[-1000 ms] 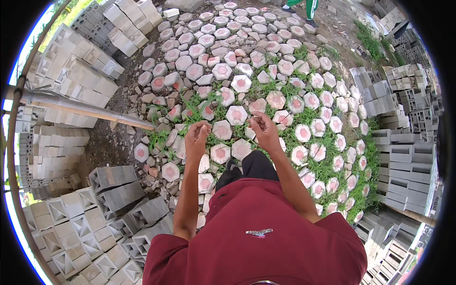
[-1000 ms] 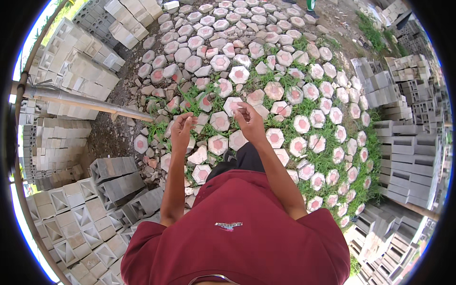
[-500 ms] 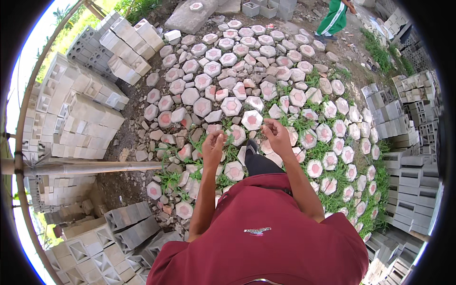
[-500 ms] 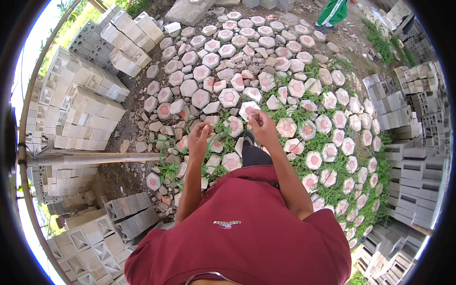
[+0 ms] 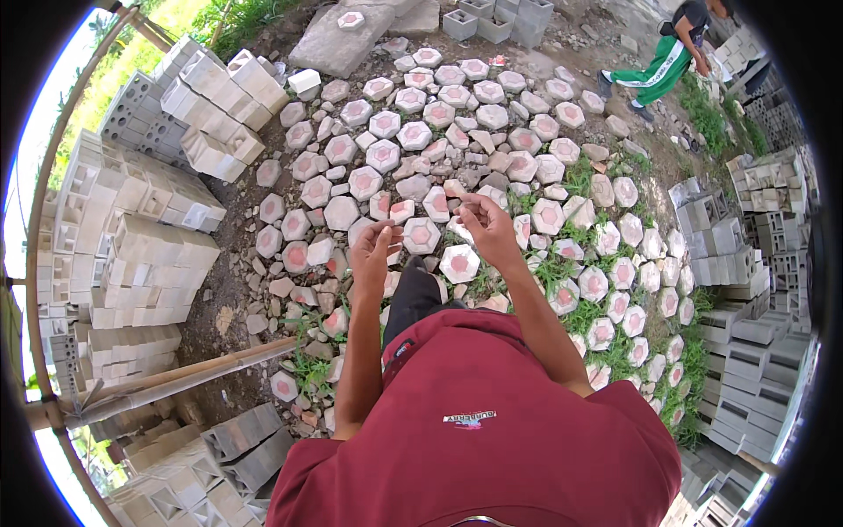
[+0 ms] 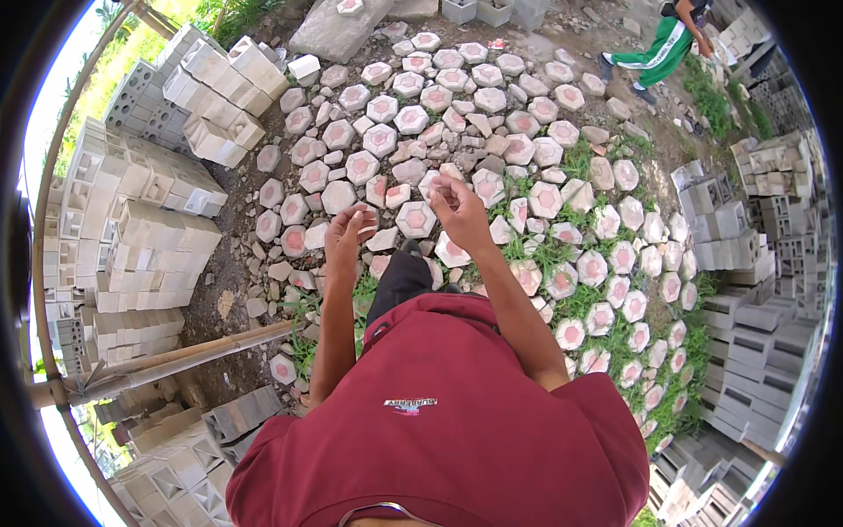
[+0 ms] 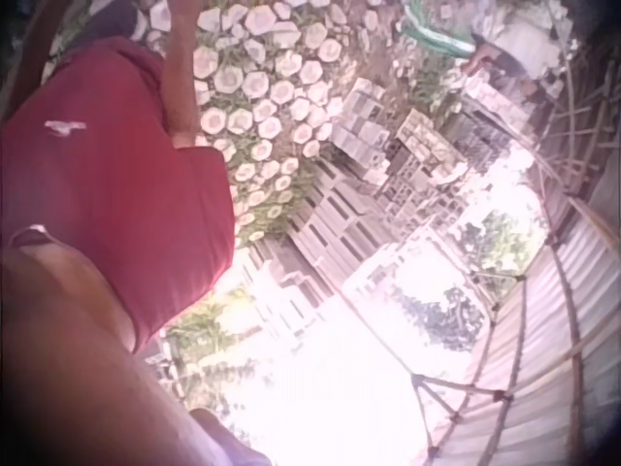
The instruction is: The person picks up decorative concrete blocks one at a time and stacks them onto a pile of other blocks in an outdoor area.
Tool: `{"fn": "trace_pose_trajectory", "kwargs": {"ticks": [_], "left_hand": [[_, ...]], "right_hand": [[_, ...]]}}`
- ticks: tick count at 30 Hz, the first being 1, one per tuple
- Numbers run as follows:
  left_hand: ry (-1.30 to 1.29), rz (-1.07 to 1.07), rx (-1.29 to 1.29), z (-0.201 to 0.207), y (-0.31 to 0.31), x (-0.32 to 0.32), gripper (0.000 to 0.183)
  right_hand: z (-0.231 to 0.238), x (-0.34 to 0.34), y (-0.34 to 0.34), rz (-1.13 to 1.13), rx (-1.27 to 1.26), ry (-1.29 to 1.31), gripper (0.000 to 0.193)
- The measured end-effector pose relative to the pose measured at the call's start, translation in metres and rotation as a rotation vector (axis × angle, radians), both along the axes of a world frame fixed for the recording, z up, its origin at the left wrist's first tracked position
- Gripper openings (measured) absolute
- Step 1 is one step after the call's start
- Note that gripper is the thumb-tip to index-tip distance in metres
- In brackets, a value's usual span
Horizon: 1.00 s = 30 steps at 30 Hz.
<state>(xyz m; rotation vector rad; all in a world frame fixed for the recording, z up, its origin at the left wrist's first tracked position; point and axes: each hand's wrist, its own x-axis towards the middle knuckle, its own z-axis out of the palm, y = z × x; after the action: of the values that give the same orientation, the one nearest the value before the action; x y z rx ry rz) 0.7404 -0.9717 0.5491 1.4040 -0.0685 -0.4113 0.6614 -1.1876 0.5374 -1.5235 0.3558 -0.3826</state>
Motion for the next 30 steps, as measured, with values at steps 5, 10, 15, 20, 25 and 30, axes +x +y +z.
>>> {"fn": "trace_pose_trajectory", "kwargs": {"ticks": [5, 10, 15, 20, 25, 30], "left_hand": [[0.01, -0.085, 0.02, -0.006, -0.041, 0.092, 0.021], [-0.006, -0.149, -0.009, -0.007, -0.082, 0.211, 0.023], [-0.042, -0.237, 0.054, 0.021, -0.114, 0.324, 0.026], [-0.056, -0.313, 0.085, 0.027, -0.131, 0.405, 0.023], [0.043, -0.257, 0.033, 0.016, -0.153, 0.452, 0.023], [0.081, -0.243, 0.062, 0.003, -0.183, 0.499, 0.026]], "right_hand": [[0.003, 0.08, -0.035, -0.027, 0.018, 0.022, 0.032], [0.009, 0.177, -0.075, -0.107, 0.051, 0.022, 0.033], [0.022, 0.265, -0.103, -0.148, -0.088, 0.025, 0.033], [0.036, 0.329, -0.118, -0.2, -0.093, 0.063, 0.03], [0.017, 0.363, -0.146, -0.245, -0.044, 0.137, 0.031], [0.01, 0.418, -0.178, -0.263, 0.022, 0.151, 0.029]]}}
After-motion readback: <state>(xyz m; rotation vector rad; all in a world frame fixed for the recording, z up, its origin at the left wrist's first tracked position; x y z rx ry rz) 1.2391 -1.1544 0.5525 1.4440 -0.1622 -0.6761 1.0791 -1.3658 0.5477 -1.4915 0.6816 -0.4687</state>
